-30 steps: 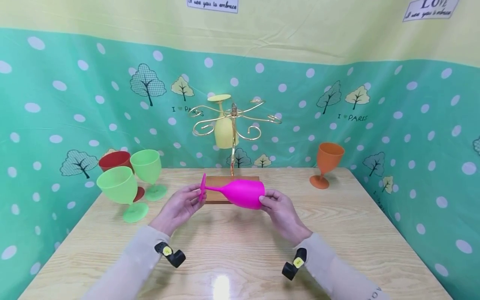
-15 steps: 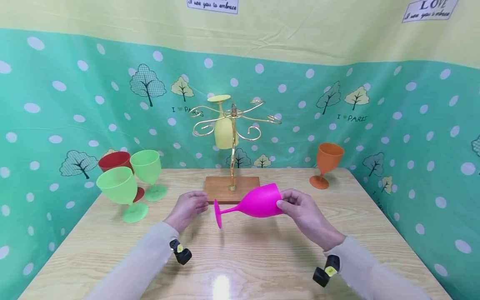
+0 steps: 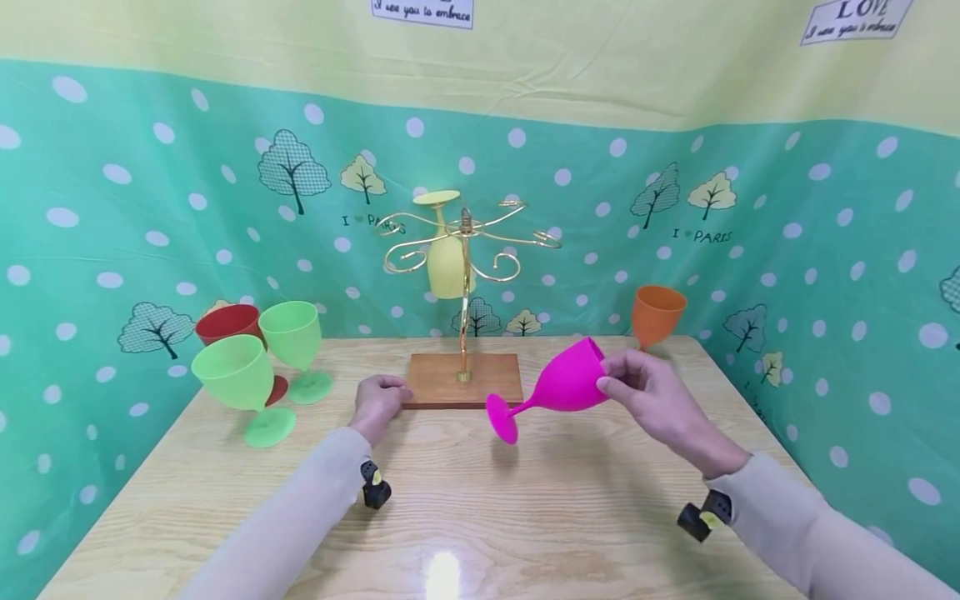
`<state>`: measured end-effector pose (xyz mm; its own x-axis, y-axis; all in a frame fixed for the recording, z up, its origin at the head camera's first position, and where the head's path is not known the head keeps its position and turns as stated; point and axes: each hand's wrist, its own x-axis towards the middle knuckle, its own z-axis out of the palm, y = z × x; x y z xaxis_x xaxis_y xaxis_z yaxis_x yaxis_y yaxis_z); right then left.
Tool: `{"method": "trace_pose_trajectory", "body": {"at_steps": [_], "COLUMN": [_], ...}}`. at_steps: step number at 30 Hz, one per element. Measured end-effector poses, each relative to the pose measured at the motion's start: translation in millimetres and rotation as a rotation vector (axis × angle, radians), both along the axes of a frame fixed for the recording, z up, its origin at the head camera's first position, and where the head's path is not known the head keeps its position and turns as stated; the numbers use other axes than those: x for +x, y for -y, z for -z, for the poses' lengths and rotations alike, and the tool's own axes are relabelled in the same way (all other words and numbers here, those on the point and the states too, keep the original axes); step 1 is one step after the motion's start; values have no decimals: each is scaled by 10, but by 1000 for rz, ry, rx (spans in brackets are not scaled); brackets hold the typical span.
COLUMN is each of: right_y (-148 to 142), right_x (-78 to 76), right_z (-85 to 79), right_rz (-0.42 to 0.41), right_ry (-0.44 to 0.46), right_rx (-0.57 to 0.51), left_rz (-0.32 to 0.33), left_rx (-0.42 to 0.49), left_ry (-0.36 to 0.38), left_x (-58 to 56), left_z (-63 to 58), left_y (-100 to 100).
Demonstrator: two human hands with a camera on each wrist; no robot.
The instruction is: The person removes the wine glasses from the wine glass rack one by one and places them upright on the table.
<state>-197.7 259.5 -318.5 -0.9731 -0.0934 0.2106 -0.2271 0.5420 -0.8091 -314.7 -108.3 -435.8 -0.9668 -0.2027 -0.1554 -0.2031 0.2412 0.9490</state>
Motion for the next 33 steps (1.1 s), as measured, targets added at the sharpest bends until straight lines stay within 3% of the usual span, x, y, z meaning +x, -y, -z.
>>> {"method": "trace_pose_trajectory", "body": {"at_steps": [8, 15, 19, 28, 33], "right_y": [-105, -173, -223, -308, -363], "right_x": [-171, -420, -610, -958, -1126], "right_z": [-262, -401, -407, -316, -216], "right_rz": [11, 29, 44, 59, 79], "right_ry": [-192, -344, -404, -405, -424], "right_rx": [220, 385, 456, 659, 696], "left_rz": [6, 36, 60, 74, 80], "left_rx": [-90, -105, -136, -153, -155], "left_ry": [51, 86, 92, 90, 81], "left_x": [-62, -108, -136, -147, -144], "left_z": [12, 25, 44, 45, 46], "left_y": [-2, 25, 40, 40, 30]}}
